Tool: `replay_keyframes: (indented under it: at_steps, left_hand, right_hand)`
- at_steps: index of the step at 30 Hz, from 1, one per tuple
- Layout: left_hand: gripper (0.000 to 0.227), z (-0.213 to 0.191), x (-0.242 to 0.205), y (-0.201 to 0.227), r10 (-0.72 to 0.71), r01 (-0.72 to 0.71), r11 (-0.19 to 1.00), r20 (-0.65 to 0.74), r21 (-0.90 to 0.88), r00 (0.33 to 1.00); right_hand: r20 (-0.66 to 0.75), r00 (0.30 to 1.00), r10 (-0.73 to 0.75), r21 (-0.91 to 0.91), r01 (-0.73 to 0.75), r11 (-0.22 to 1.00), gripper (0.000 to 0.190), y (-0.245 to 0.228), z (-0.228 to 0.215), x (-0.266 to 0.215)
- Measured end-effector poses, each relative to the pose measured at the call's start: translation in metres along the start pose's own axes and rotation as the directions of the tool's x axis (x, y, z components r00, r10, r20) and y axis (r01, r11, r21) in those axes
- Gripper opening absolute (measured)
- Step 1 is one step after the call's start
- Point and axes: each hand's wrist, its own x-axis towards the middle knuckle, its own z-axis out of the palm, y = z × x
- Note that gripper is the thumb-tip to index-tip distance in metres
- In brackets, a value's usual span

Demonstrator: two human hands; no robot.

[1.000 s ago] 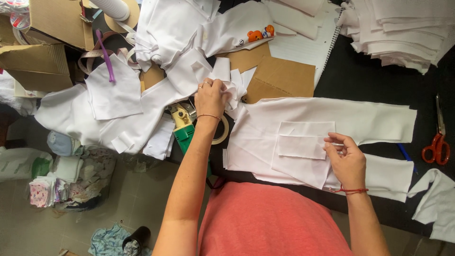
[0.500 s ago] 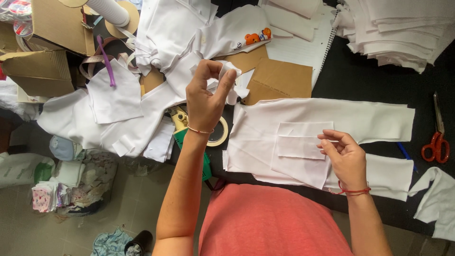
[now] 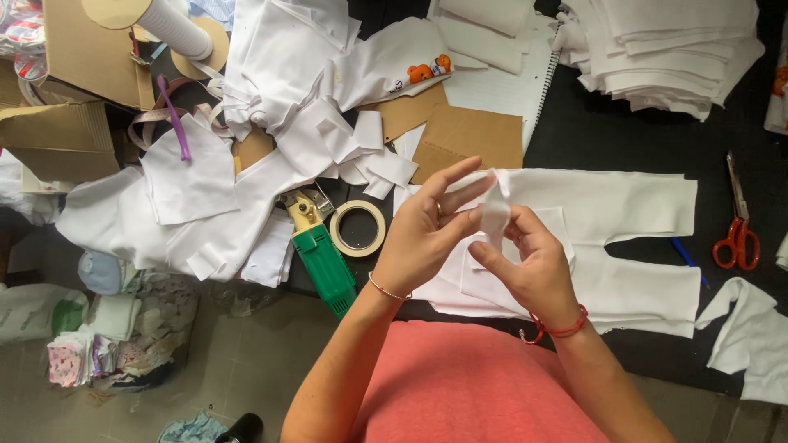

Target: Folding and stacking small white fabric garment pieces on a factory workspace

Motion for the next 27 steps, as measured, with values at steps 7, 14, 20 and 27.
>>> replay_keyframes:
  at_steps: [7, 14, 20, 27]
  left_hand:
    - [0.036, 0.001, -0.015, -0.012, 0.046, -0.023, 0.988, -0.146, 0.154, 0.988]
    - [0.019, 0.004, -0.019, -0.031, 0.182, -0.052, 0.837, -0.187, 0.545, 0.965]
    - [0.009, 0.005, -0.021, -0.018, 0.446, -0.297, 0.666, -0.046, 0.684, 0.894]
    - [0.019, 0.003, -0.018, -0.037, 0.038, 0.004, 0.850, -0.068, 0.527, 0.997]
  right_hand:
    - [-0.044, 0.994, 0.102, 0.173, -0.093, 0.981, 0.014, -0.016, 0.010, -0.006]
    - [-0.041, 0.970, 0.238, 0.473, -0.191, 0.860, 0.017, -0.038, 0.019, -0.007]
    - [-0.090, 0.983, 0.162, 0.286, -0.131, 0.949, 0.015, -0.007, -0.011, -0.008]
    - [-0.110, 0.974, 0.199, 0.245, -0.167, 0.955, 0.016, -0.006, -0.015, -0.005]
